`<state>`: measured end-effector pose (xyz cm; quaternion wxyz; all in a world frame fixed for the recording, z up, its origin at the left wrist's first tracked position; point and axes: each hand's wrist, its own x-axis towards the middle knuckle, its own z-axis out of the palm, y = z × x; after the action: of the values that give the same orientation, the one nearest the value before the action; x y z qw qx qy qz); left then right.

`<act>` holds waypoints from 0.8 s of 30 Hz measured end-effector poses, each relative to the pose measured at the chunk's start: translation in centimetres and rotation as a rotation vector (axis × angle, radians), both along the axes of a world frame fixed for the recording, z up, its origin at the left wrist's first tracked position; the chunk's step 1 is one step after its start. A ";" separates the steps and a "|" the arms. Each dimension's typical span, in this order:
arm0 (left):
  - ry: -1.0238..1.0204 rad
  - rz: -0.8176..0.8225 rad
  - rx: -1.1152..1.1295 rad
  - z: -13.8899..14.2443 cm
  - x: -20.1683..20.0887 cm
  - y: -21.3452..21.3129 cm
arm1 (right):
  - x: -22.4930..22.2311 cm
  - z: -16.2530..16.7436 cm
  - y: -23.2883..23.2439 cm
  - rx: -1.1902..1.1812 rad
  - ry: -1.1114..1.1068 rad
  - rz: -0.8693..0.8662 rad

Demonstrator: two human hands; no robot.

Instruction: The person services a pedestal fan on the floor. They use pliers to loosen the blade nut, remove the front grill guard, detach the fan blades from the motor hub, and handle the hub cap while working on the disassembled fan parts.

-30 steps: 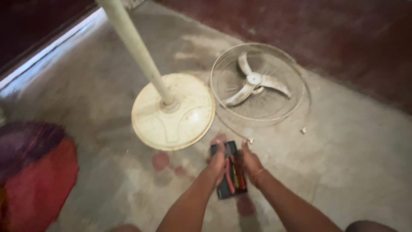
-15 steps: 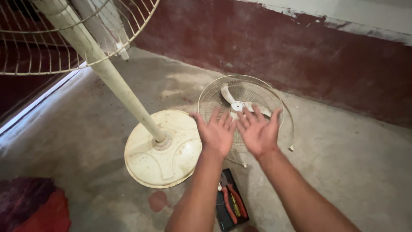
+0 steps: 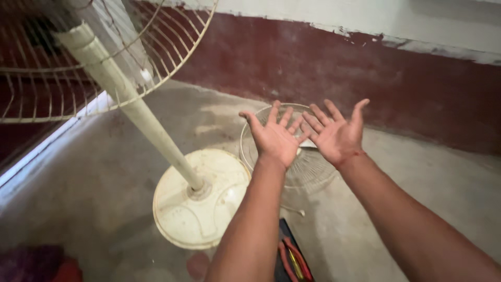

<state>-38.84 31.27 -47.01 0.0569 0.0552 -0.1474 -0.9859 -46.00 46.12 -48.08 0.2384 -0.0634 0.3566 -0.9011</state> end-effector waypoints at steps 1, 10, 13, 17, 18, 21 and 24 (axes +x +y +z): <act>0.031 -0.018 -0.034 -0.1 -0.6 -0.4 | -0.7 -0.1 -0.2 0.019 0.045 0.016; -0.050 -0.072 -0.127 -10.3 -4.9 -0.9 | -4.8 -9.6 0.0 0.174 0.071 0.095; -0.119 -0.082 -0.208 -13.3 -5.9 -1.9 | -5.6 -12.9 -0.5 0.250 0.039 0.079; -0.211 -0.083 -0.261 -16.8 -7.0 -2.1 | -6.3 -16.4 -0.1 0.365 -0.001 0.065; -0.241 -0.088 -0.271 -17.6 -7.4 -1.9 | -6.5 -17.1 0.2 0.403 -0.006 0.051; -0.344 -0.082 -0.344 -19.4 -8.0 -2.1 | -7.2 -19.2 0.5 0.547 0.059 0.048; -0.410 -0.069 -0.397 -21.0 -8.3 -2.6 | -7.8 -21.1 0.6 0.720 0.032 0.062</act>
<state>-47.13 28.71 -67.96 0.0020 0.2362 -0.3476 -0.9074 -53.81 46.73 -69.15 0.2671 0.0000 0.6527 -0.7090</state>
